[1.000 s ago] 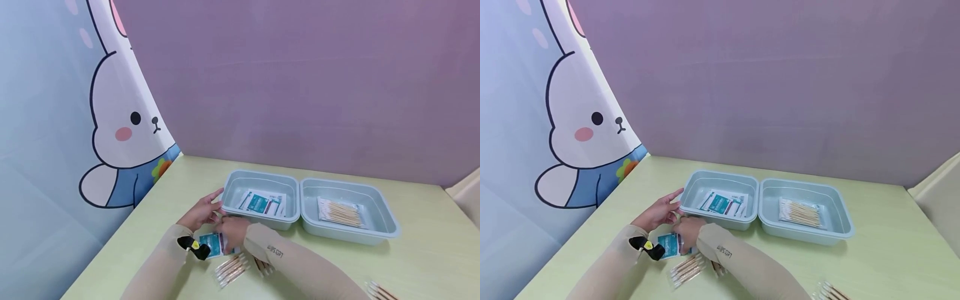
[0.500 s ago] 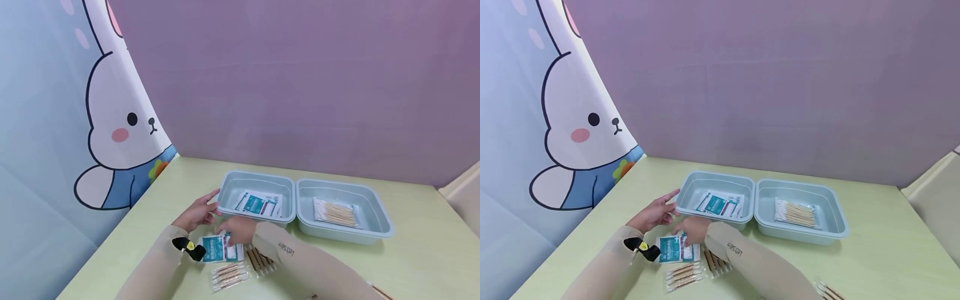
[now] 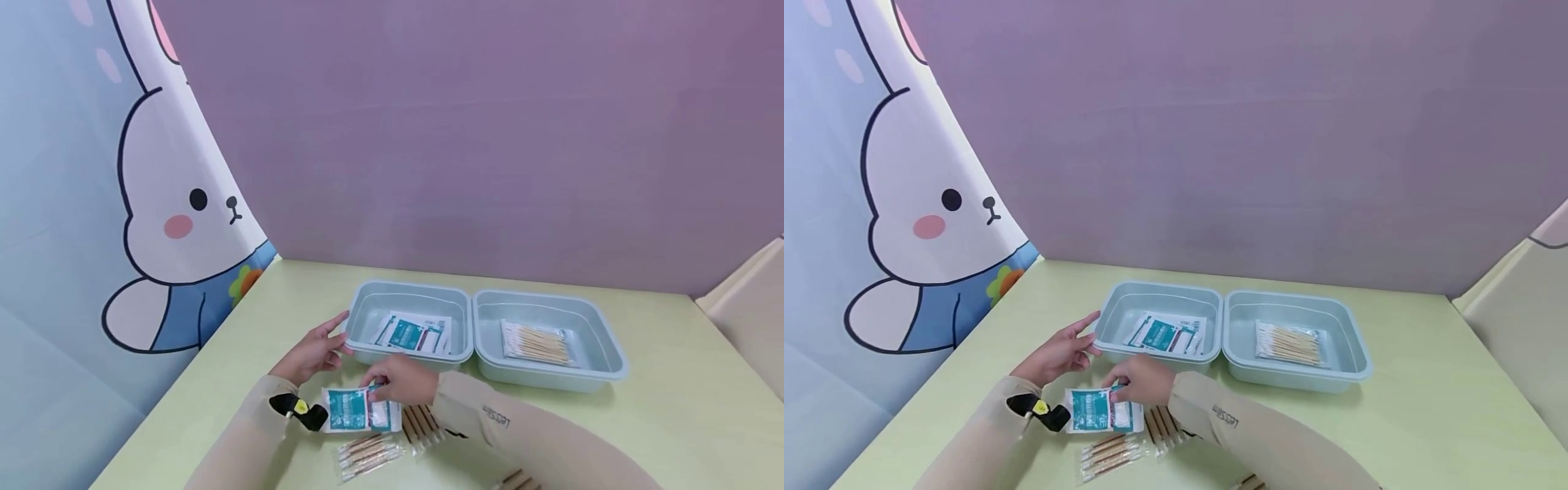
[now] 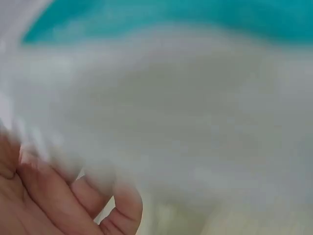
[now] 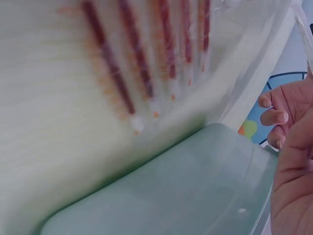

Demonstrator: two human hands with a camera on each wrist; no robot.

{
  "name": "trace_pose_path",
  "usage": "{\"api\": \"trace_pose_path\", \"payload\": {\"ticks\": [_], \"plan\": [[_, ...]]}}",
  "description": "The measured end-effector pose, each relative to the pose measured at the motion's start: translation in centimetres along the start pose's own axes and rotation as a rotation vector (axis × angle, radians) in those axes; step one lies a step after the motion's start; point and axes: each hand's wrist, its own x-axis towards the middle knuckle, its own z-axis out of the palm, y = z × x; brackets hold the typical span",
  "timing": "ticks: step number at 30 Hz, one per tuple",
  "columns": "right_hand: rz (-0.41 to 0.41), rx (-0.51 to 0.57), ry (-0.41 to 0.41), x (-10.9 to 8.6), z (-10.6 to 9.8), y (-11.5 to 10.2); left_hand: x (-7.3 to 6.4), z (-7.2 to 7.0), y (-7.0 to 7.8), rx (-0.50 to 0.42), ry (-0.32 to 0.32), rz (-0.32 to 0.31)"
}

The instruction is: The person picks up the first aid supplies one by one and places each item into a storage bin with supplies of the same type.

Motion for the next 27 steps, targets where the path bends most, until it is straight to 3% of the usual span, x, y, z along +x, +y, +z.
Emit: {"api": "trace_pose_path", "payload": {"ticks": [14,27], "plan": [[0.016,0.024,0.087,-2.4,-1.8,0.5,0.0,0.0,0.0,-0.03,-0.01,-0.01],[0.117,0.017,0.193,-3.5,-4.7,0.0,0.0,0.1,-0.2,-0.047,-0.027,0.015]]}}
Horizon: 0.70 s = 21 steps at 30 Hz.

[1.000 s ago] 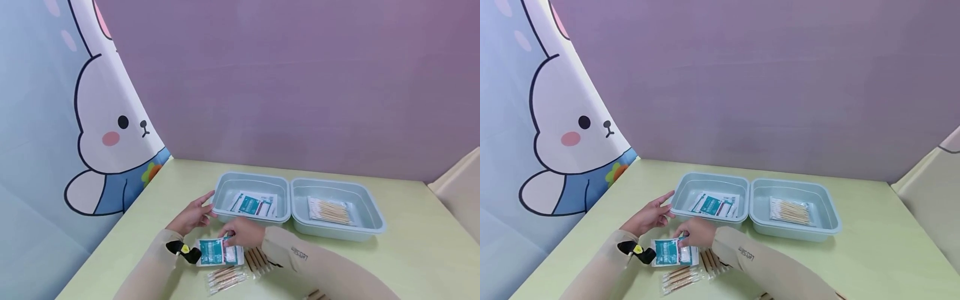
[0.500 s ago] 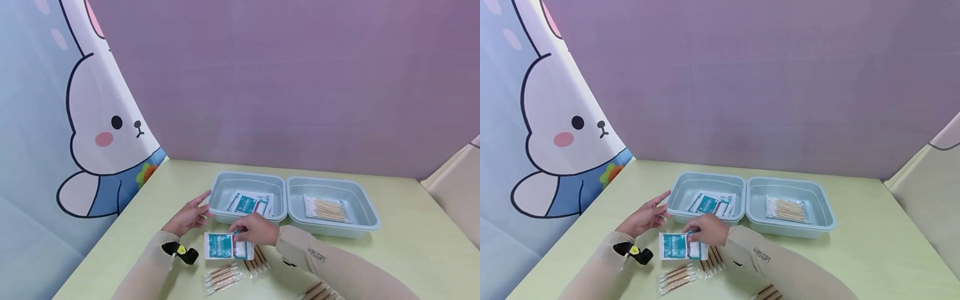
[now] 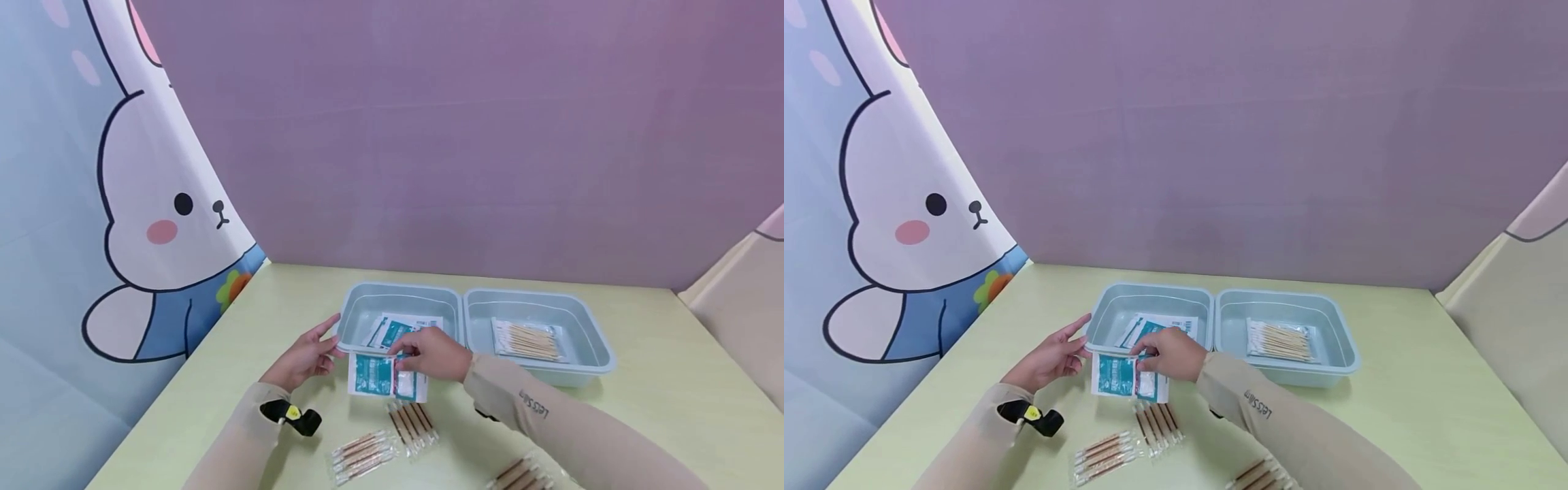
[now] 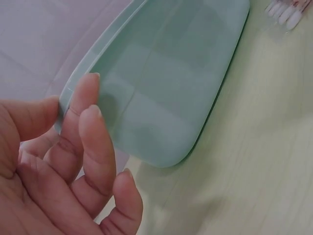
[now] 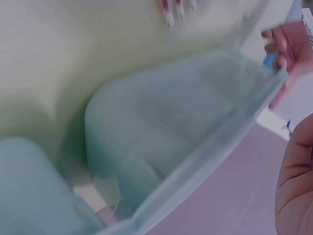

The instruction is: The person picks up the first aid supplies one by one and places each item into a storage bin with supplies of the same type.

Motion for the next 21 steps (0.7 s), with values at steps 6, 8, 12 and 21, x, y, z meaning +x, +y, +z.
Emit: {"api": "trace_pose_path", "payload": {"ticks": [6,8,12,21], "plan": [[0.035,0.013,0.076,0.0,-1.3,0.2,0.0,0.1,0.0,0.011,0.003,0.008],[0.053,0.02,0.094,0.0,-1.5,0.3,0.1,0.1,0.0,0.014,0.008,0.006],[0.076,0.024,0.124,0.1,-1.5,0.6,-0.2,-0.3,-0.3,0.02,0.018,-0.006],[0.154,-0.037,0.207,0.4,-2.5,1.9,-0.1,0.1,0.1,0.086,0.034,0.031]]}}
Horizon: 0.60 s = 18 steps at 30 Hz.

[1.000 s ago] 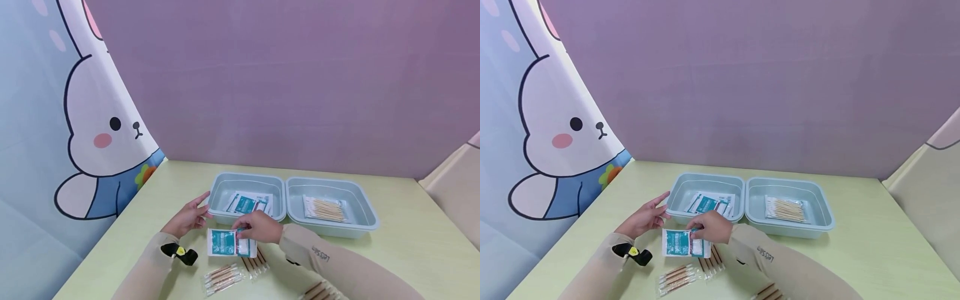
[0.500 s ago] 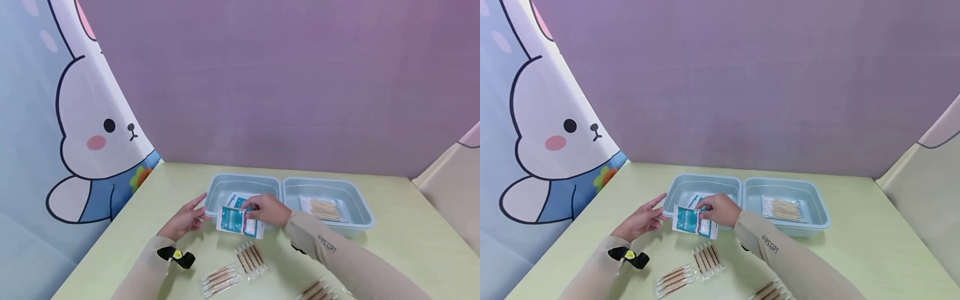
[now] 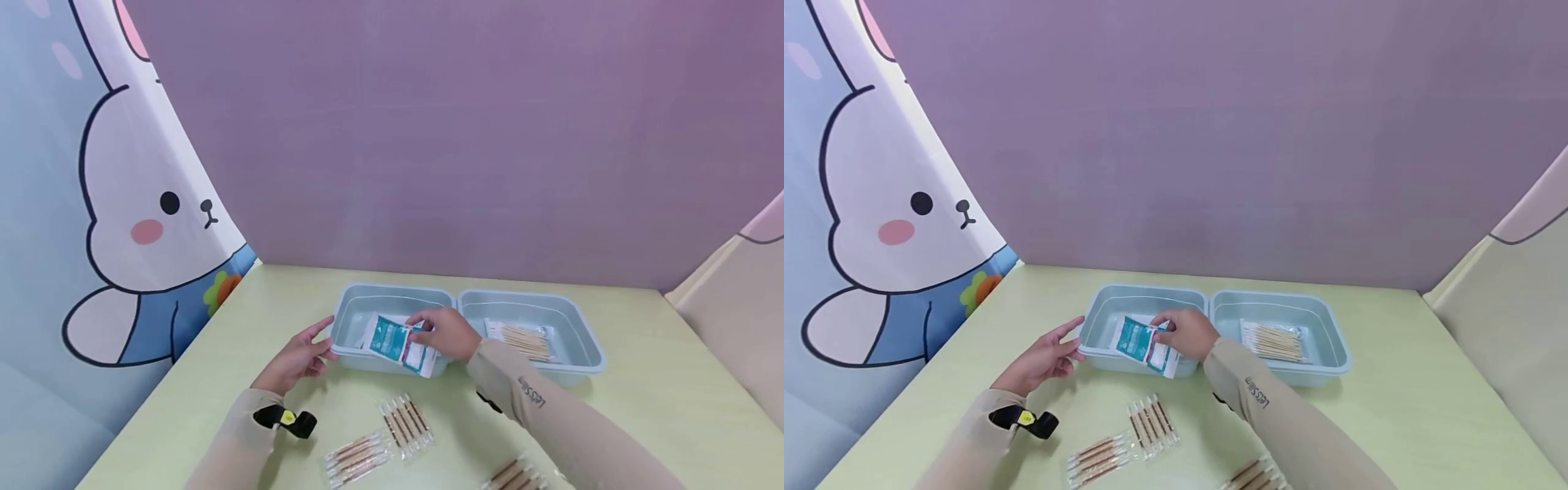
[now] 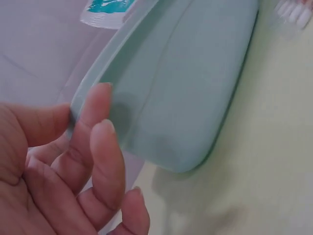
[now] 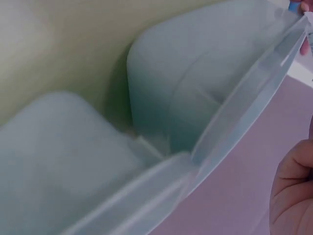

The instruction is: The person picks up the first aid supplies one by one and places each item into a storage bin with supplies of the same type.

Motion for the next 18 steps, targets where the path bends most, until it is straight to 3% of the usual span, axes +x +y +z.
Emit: {"api": "trace_pose_path", "payload": {"ticks": [10,18], "plan": [[0.134,-0.02,0.029,1.8,-1.3,-0.2,0.1,0.0,-0.1,-0.003,0.016,0.023],[0.149,-0.119,0.014,3.1,-2.4,-2.3,0.1,-0.1,-0.2,-0.025,0.026,0.022]]}}
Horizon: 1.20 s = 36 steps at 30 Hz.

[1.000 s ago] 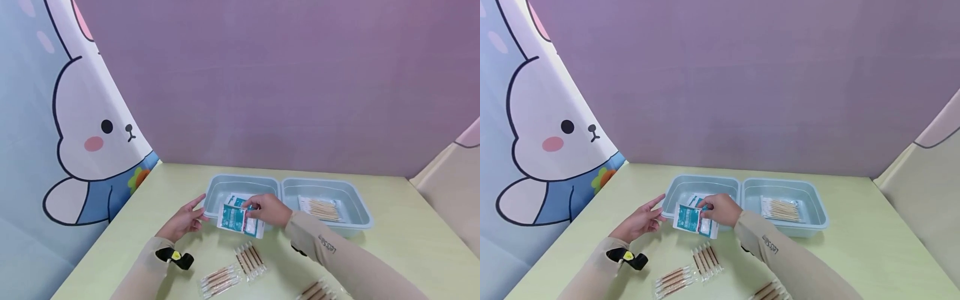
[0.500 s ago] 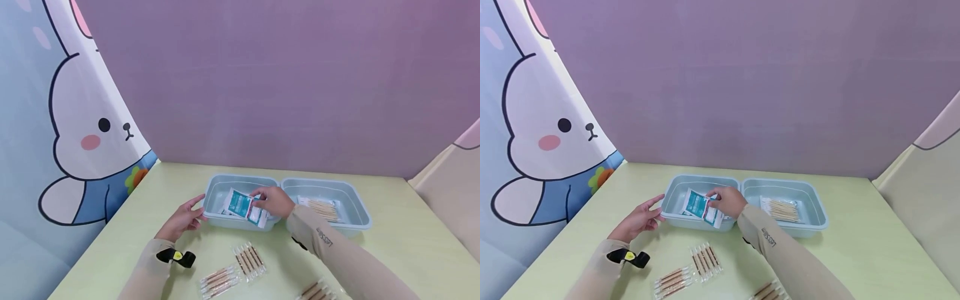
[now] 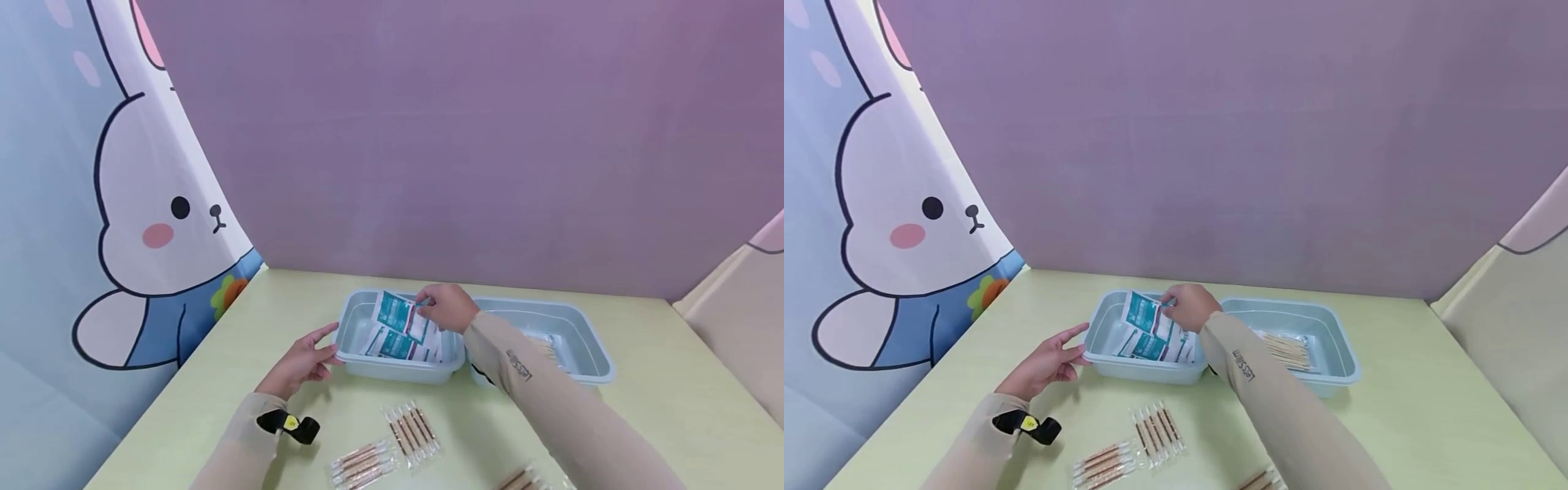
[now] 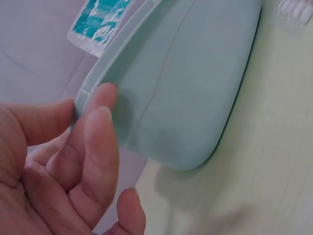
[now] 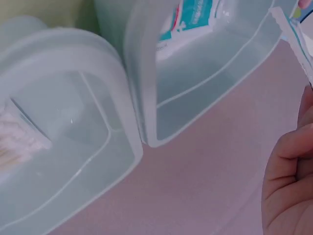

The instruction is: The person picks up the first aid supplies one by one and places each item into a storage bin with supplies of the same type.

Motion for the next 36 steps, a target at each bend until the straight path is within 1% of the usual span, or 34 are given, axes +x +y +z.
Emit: {"api": "trace_pose_path", "payload": {"ticks": [4,8,10,14,18,21,25,28,32,36], "plan": [[0.043,0.003,0.01,0.7,-0.1,0.0,0.0,-0.1,-0.3,-0.036,-0.023,-0.012],[0.056,-0.016,0.014,1.4,-0.3,0.6,-0.1,0.0,-0.4,-0.061,-0.042,-0.007],[0.076,-0.023,0.011,1.8,-0.3,0.7,-0.3,0.0,-0.4,-0.067,-0.049,-0.001],[0.112,-0.01,-0.002,2.3,0.0,1.0,-0.4,0.2,-0.3,-0.064,-0.046,0.0],[0.139,-0.008,-0.011,2.9,0.3,1.0,-0.4,0.3,-0.2,-0.059,-0.027,-0.01],[0.13,-0.017,-0.015,3.4,0.6,0.8,-0.3,0.2,-0.3,-0.054,-0.014,-0.014],[0.081,-0.029,-0.031,3.8,1.3,0.7,-0.4,0.0,-0.4,-0.053,-0.004,-0.02],[0.065,-0.033,-0.046,3.9,2.0,0.7,-0.4,-0.1,-0.5,-0.054,-0.006,-0.03],[0.089,-0.048,-0.063,3.8,2.7,0.6,-0.5,0.1,-0.6,-0.06,-0.026,-0.03],[0.124,-0.061,-0.071,3.8,3.0,0.2,-0.5,0.1,-0.5,-0.066,-0.02,-0.02]]}}
